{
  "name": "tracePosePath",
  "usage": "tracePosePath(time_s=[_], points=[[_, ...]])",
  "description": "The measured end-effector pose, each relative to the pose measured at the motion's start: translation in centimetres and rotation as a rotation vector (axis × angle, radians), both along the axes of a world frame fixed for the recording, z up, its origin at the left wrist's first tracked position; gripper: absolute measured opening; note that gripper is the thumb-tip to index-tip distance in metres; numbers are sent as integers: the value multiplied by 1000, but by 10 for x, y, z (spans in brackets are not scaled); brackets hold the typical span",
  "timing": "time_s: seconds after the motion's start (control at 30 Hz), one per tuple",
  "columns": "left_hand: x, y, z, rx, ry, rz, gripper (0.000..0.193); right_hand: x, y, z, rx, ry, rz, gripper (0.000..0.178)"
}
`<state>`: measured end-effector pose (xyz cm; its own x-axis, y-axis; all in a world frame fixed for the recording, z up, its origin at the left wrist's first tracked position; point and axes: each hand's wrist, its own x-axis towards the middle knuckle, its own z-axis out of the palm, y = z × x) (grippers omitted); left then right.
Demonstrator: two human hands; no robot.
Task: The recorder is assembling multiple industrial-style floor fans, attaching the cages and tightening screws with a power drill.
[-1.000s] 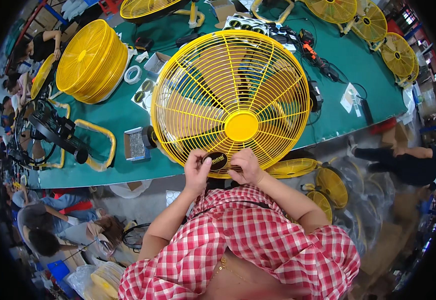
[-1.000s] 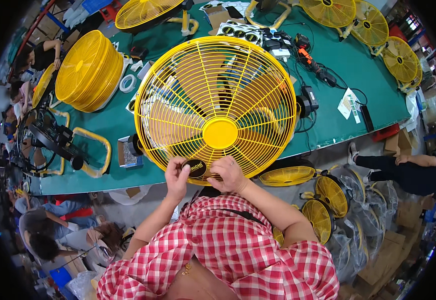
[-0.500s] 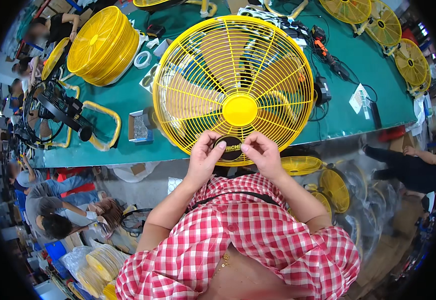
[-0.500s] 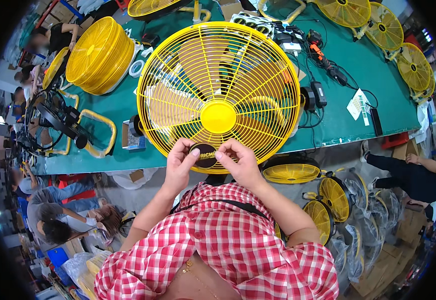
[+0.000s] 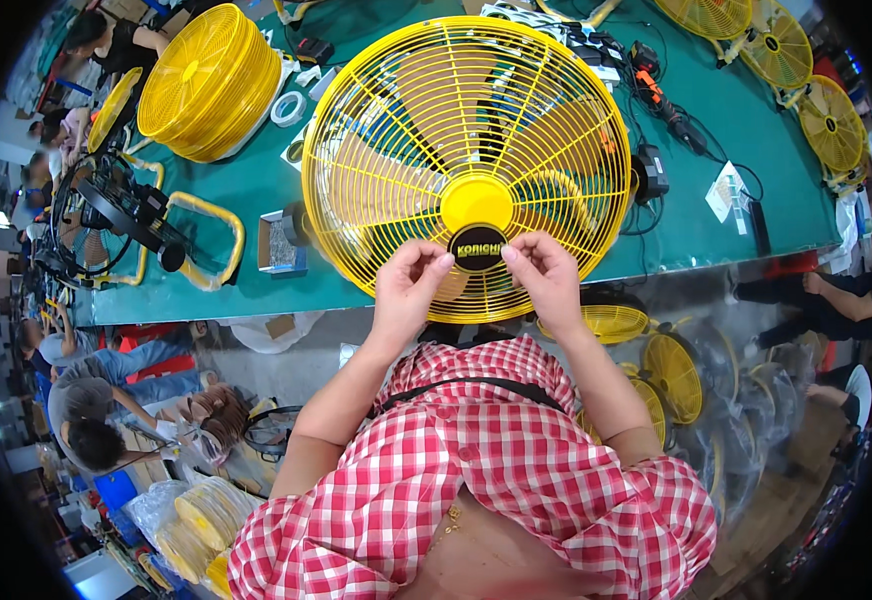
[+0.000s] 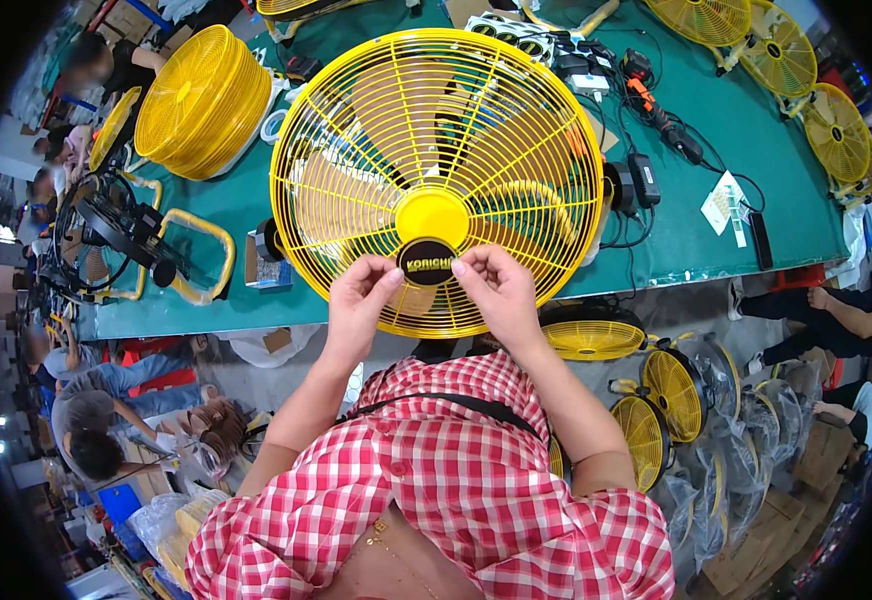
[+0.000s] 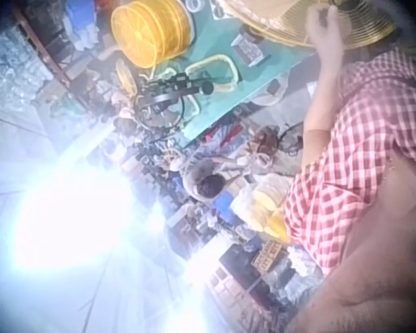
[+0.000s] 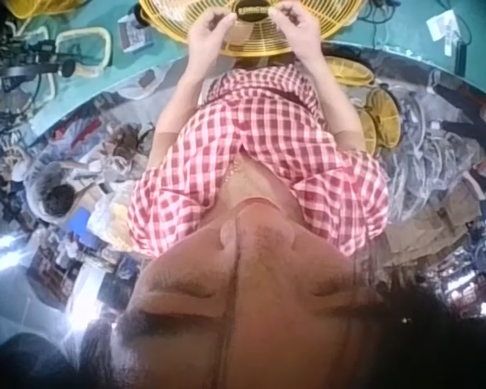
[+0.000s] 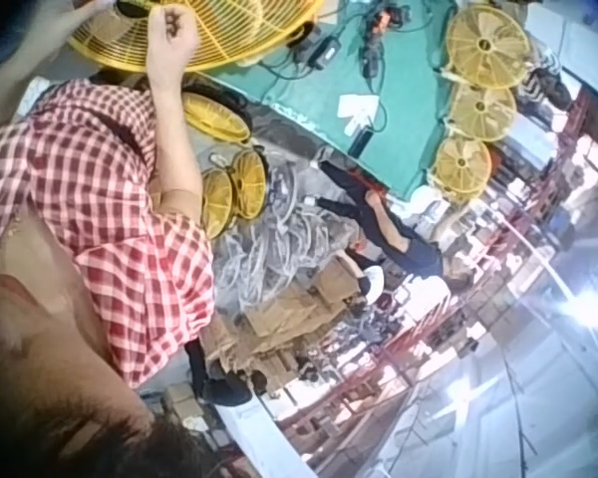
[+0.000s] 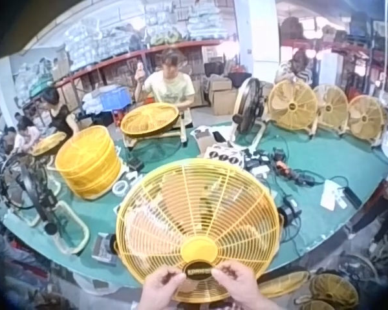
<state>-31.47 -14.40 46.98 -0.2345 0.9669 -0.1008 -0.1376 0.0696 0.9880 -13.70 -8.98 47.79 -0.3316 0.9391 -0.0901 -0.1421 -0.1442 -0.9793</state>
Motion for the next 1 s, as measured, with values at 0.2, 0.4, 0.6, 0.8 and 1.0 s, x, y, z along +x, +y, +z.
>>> tracePosePath(time_s=[0.2, 0.4, 0.6, 0.8, 1.0], points=[[7, 26, -17, 78, 210, 178, 14, -16, 22, 0, 18, -103, -113, 13], [12, 33, -20, 93, 222, 265, 13, -20, 28, -6, 96, -146, -158, 13], [11, 34, -17, 87, 257, 276, 13, -22, 29, -6, 115, -168, -168, 14], [11, 35, -19, 75, 303, 270, 14, -21, 30, -11, 114, -136, -188, 13], [11, 35, -17, 69, 319, 272, 14, -21, 30, -9, 99, -138, -187, 13]])
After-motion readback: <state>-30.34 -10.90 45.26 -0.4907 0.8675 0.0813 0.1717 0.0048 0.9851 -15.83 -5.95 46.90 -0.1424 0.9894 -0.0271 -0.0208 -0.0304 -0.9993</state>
